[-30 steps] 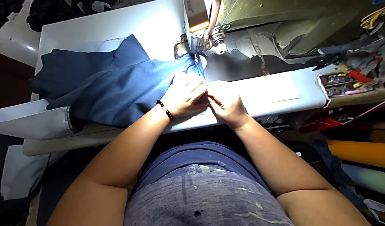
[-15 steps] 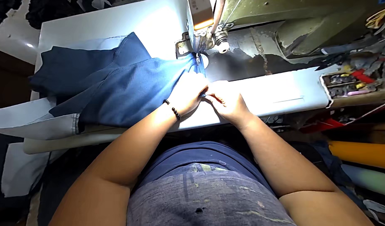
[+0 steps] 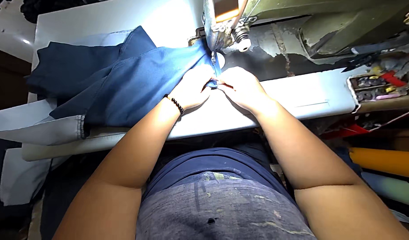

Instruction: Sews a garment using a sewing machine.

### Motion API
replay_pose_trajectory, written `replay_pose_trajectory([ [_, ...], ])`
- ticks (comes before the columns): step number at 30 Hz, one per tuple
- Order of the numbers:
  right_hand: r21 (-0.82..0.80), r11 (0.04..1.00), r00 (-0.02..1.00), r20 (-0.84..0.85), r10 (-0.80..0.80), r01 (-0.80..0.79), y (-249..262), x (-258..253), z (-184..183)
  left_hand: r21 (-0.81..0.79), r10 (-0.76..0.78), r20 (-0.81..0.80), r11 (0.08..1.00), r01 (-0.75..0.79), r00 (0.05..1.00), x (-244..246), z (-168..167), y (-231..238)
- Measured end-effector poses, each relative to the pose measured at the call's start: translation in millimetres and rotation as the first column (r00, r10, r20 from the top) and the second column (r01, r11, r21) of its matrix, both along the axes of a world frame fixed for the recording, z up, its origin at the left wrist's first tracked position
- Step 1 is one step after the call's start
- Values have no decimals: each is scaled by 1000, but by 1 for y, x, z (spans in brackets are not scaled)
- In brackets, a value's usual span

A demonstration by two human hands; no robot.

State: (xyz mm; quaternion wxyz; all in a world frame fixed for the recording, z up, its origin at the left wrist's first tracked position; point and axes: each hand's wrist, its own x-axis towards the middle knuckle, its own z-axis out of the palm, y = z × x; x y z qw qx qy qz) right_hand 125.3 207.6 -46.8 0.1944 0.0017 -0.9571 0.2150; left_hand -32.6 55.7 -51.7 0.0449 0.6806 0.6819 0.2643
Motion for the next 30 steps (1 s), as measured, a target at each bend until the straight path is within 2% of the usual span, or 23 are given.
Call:
replay_pose_trajectory([
  [4, -5, 1000, 999, -28, -30, 30, 9, -20, -2, 1, 42, -41, 999, -42, 998, -15, 1, 12],
  [8, -86, 995, 996, -67, -56, 51, 7, -17, -5, -57, 145, -23, 988, -146, 989, -7, 7, 9],
  [10, -190, 978, 995, -29, -92, 85, 6, -10, -2, -44, 203, 0, 978, -202, 979, -4, 8, 7],
  [12, -366, 917, 987, 45, -152, 158, 5, -7, 4, 5, 255, 30, 967, -255, 967, -2, 14, 7],
  [13, -471, 856, 978, 108, -181, 211, 3, -7, 9, 11, 281, 60, 959, -282, 958, 0, 20, 7],
  [15, -700, 652, 956, 232, -180, 293, -5, -12, 24, -3, 324, 128, 945, -326, 937, 4, 31, 7],
  [16, -795, 529, 955, 241, -175, 298, -10, -15, 28, 1, 327, 140, 944, -330, 935, 4, 35, 8],
  [18, -944, 224, 966, 215, -142, 243, -20, -22, 35, 8, 315, 106, 948, -317, 943, 3, 40, 10],
  [19, -980, 75, 977, 172, -125, 182, -25, -24, 33, 17, 291, 59, 956, -293, 955, 1, 41, 11],
  [21, -982, -157, 988, 124, -97, 108, -37, -18, 29, -28, 224, -76, 973, -227, 972, -2, 44, 8],
  [22, -968, -224, 987, 134, -89, 112, -47, -11, 28, -49, 173, -144, 982, -181, 974, -4, 43, 6],
  [23, -964, -241, 989, 131, -65, 112, -57, -3, 25, -57, 118, -194, 990, -131, 974, -4, 40, 2],
  [25, -977, -172, 992, 126, -9, 122, -66, 15, 20, -100, 47, -243, 992, -73, 969, -1, 30, -4],
  [26, -988, -68, 990, 142, 4, 142, -63, 21, 18, -109, 33, -261, 992, -64, 965, 2, 25, -6],
  [27, -981, 107, 987, 159, -5, 159, -57, 23, 17, -119, 26, -283, 991, -62, 959, 5, 22, -7],
  [28, -924, 347, 987, 153, -43, 159, -51, 22, 14, -131, 14, -301, 990, -56, 953, 6, 20, -8],
  [29, -779, 608, 988, 116, -104, 156, -44, 20, 11, -142, -4, -304, 989, -41, 953, 5, 19, -7],
  [30, -557, 816, 987, 74, -140, 158, -37, 18, 10, -153, -28, -288, 988, -17, 957, 3, 19, -7],
])
